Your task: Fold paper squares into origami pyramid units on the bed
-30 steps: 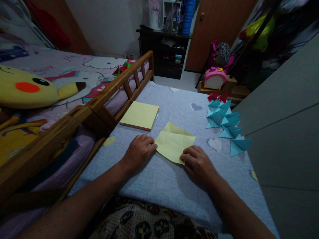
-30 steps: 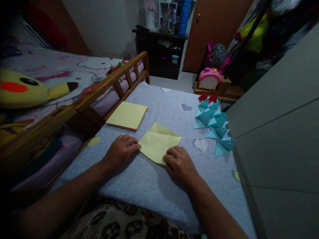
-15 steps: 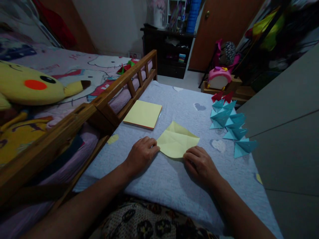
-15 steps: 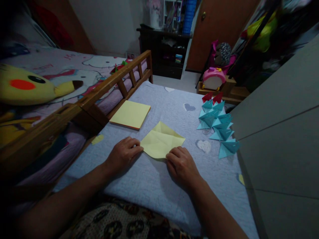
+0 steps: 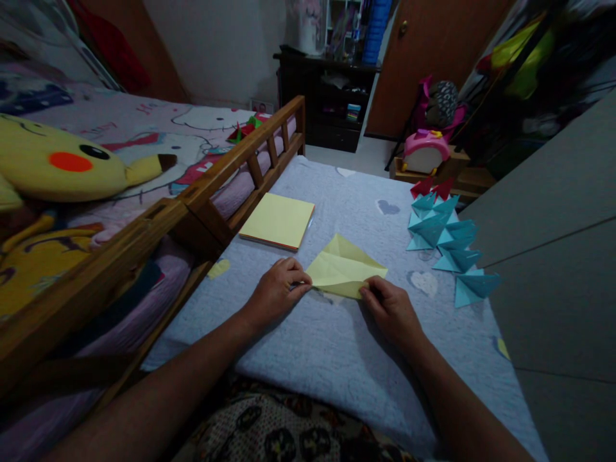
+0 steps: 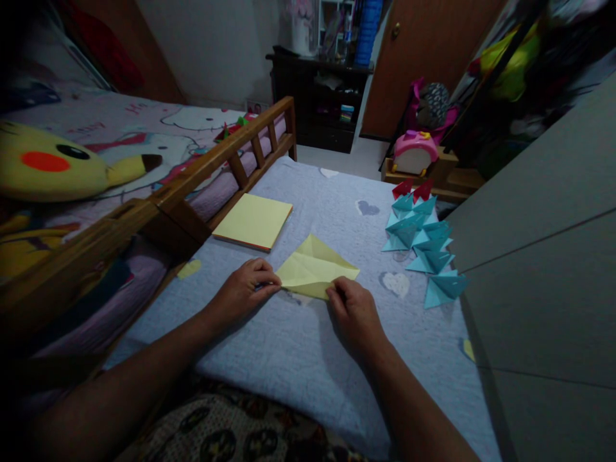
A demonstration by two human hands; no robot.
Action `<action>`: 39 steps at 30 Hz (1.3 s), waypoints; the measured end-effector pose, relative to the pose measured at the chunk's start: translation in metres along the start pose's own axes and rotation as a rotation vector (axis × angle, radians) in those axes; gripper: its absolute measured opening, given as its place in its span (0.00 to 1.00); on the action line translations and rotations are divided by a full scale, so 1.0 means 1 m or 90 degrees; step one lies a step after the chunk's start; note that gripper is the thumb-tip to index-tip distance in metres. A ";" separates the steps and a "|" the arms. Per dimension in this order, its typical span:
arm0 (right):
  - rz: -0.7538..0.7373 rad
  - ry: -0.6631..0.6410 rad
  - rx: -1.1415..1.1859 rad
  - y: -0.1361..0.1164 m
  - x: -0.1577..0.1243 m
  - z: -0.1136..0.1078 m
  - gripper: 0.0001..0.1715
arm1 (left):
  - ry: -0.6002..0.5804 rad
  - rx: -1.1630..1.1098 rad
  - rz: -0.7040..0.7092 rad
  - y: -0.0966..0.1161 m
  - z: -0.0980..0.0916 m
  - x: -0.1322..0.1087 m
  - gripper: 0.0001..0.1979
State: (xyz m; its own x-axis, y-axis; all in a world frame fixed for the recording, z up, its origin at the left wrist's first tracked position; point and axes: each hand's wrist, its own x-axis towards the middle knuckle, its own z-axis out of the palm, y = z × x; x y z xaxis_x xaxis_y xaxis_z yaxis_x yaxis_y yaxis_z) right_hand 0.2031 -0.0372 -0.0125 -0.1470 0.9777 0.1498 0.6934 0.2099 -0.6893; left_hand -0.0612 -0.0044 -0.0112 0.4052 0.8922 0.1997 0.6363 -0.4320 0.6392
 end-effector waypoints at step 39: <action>0.157 0.006 -0.061 -0.008 0.020 0.006 0.09 | 0.064 0.300 0.206 0.029 0.019 -0.013 0.13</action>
State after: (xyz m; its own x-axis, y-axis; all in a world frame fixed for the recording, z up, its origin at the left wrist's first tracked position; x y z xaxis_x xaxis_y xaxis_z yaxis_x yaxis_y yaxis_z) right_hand 0.1904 -0.0194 -0.0085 0.0409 0.9991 -0.0068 0.7715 -0.0359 -0.6352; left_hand -0.0360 -0.0310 -0.0093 0.5783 0.7028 0.4142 0.7230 -0.6767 0.1388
